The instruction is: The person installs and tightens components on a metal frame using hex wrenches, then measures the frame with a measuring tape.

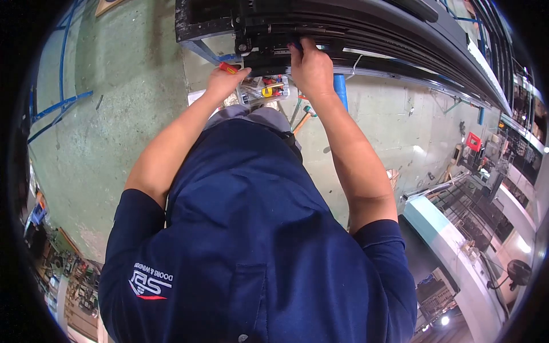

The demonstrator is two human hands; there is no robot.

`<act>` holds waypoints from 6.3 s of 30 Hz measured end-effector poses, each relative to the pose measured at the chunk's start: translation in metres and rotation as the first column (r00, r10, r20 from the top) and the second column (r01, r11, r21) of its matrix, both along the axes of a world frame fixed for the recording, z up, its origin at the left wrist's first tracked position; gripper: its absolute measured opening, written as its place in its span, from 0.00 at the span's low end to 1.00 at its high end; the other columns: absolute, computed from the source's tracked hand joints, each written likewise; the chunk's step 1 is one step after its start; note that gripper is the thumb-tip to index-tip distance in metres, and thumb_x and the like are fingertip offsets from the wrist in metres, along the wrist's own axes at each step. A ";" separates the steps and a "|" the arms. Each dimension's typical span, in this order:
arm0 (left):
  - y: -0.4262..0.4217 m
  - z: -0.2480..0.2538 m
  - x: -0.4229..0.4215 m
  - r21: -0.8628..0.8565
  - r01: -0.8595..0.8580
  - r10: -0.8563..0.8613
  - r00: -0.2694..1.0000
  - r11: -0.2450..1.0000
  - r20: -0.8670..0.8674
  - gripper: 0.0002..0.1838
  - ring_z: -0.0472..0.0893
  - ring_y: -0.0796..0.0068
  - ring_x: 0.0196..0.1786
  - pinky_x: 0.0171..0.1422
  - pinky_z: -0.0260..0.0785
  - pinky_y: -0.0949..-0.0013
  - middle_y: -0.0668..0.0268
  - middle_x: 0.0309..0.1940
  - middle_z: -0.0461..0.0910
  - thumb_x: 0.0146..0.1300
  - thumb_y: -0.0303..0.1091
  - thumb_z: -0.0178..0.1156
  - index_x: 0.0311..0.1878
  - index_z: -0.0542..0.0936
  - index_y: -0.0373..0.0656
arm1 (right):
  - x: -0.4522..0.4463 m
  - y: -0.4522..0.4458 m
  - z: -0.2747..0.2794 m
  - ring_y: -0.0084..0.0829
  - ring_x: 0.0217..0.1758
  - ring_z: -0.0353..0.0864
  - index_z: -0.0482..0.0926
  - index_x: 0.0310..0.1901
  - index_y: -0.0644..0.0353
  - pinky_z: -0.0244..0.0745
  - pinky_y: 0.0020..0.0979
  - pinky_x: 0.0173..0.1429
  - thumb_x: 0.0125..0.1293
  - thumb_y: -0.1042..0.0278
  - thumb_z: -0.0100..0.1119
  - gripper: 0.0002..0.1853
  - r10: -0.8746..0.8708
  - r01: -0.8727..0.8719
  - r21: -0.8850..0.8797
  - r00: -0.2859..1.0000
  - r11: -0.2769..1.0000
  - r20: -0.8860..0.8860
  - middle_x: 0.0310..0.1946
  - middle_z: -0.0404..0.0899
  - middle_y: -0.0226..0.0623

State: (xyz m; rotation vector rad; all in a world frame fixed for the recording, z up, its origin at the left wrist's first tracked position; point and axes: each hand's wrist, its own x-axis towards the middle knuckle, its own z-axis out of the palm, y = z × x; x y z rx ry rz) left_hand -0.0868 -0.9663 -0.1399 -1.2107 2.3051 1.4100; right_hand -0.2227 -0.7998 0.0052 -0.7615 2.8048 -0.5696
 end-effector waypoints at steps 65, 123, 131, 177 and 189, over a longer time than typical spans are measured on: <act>-0.007 -0.003 -0.005 0.285 0.074 -0.075 0.997 0.956 -0.006 0.34 0.87 0.62 0.43 0.52 0.77 0.64 0.56 0.37 0.88 0.44 0.63 0.76 0.35 0.86 0.36 | -0.022 -0.010 0.014 0.50 0.44 0.86 0.81 0.45 0.60 0.81 0.46 0.53 0.73 0.53 0.52 0.18 0.367 -0.351 0.470 0.928 0.810 0.060 0.38 0.85 0.53; -0.020 -0.001 -0.013 0.485 0.082 -0.086 0.996 0.871 -0.014 0.36 0.84 0.66 0.47 0.56 0.74 0.65 0.56 0.45 0.86 0.42 0.53 0.83 0.47 0.85 0.32 | -0.003 0.009 -0.038 0.26 0.29 0.78 0.77 0.52 0.65 0.75 0.28 0.32 0.66 0.75 0.64 0.14 -0.276 0.515 -0.351 0.791 0.782 0.545 0.35 0.82 0.39; -0.021 0.010 -0.013 0.428 0.105 -0.113 0.994 0.898 -0.006 0.32 0.83 0.70 0.44 0.51 0.74 0.65 0.58 0.41 0.87 0.44 0.53 0.82 0.42 0.85 0.33 | 0.011 -0.008 -0.001 0.51 0.39 0.86 0.83 0.44 0.59 0.80 0.44 0.44 0.68 0.60 0.62 0.12 0.003 0.012 0.151 0.995 0.989 -0.099 0.33 0.85 0.52; -0.021 0.008 -0.015 0.476 0.122 -0.130 0.991 0.871 -0.017 0.32 0.84 0.70 0.44 0.52 0.75 0.65 0.58 0.42 0.87 0.46 0.52 0.81 0.43 0.86 0.33 | -0.014 0.027 0.016 0.47 0.39 0.85 0.84 0.46 0.48 0.81 0.44 0.43 0.68 0.56 0.61 0.10 0.362 -0.305 0.245 0.901 0.920 -0.238 0.37 0.86 0.39; -0.022 0.015 -0.014 0.446 0.151 -0.154 0.988 0.882 -0.029 0.29 0.83 0.72 0.39 0.48 0.75 0.67 0.63 0.38 0.88 0.44 0.55 0.81 0.40 0.89 0.39 | -0.013 0.028 0.004 0.53 0.37 0.85 0.82 0.48 0.50 0.79 0.48 0.40 0.71 0.50 0.59 0.15 0.123 -0.066 0.312 0.978 0.948 -0.168 0.30 0.85 0.47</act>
